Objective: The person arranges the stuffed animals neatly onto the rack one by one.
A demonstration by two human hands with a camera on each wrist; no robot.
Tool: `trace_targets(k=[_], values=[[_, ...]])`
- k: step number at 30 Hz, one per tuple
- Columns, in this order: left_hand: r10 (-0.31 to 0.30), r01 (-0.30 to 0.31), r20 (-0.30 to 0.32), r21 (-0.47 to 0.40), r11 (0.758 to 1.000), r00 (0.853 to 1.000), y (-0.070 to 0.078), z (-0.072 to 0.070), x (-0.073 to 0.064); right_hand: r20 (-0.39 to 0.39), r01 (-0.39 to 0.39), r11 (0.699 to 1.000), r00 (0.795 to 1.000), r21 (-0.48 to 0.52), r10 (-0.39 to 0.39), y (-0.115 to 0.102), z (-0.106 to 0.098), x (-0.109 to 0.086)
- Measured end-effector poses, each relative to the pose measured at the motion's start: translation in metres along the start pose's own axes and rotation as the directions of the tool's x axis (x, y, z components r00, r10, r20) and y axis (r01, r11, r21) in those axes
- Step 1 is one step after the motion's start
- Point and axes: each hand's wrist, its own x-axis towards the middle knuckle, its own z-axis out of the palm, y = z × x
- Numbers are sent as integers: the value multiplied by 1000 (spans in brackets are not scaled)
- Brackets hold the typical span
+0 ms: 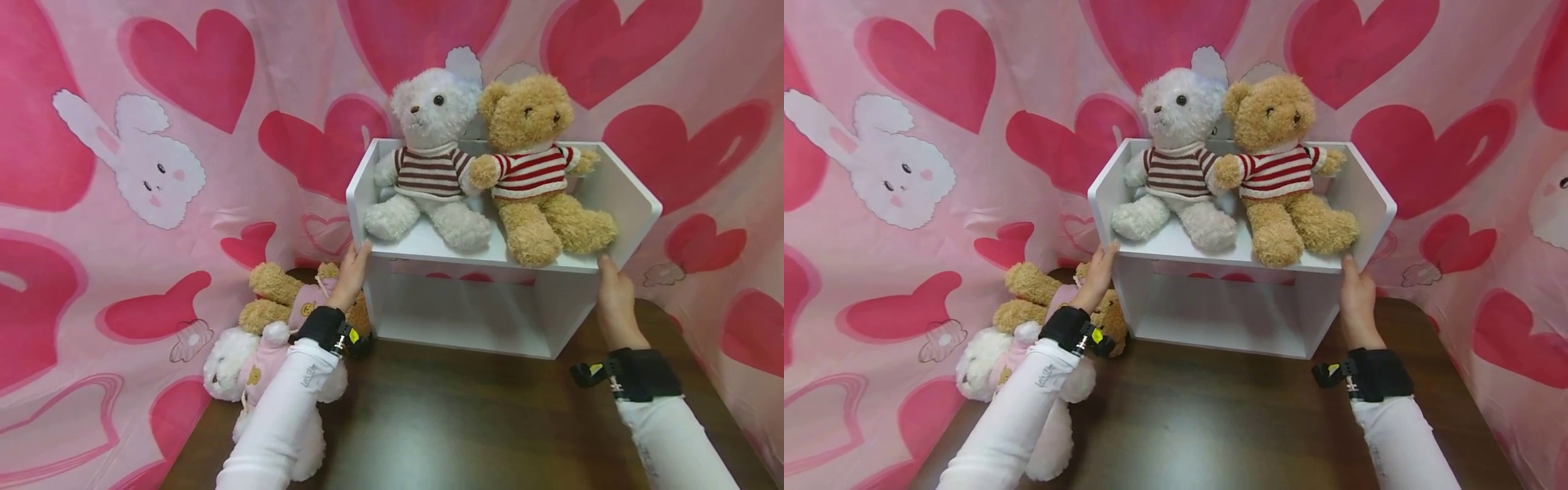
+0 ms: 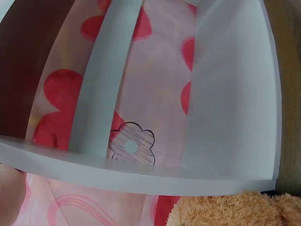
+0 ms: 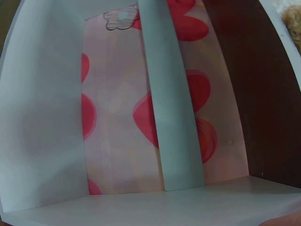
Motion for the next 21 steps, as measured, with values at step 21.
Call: trace_targets(k=[21], values=[[-17, -40, 179, 308, 951, 984, 2, -23, 6, -118, 63, 991, 990, -115, -76, 0, 5, 1]])
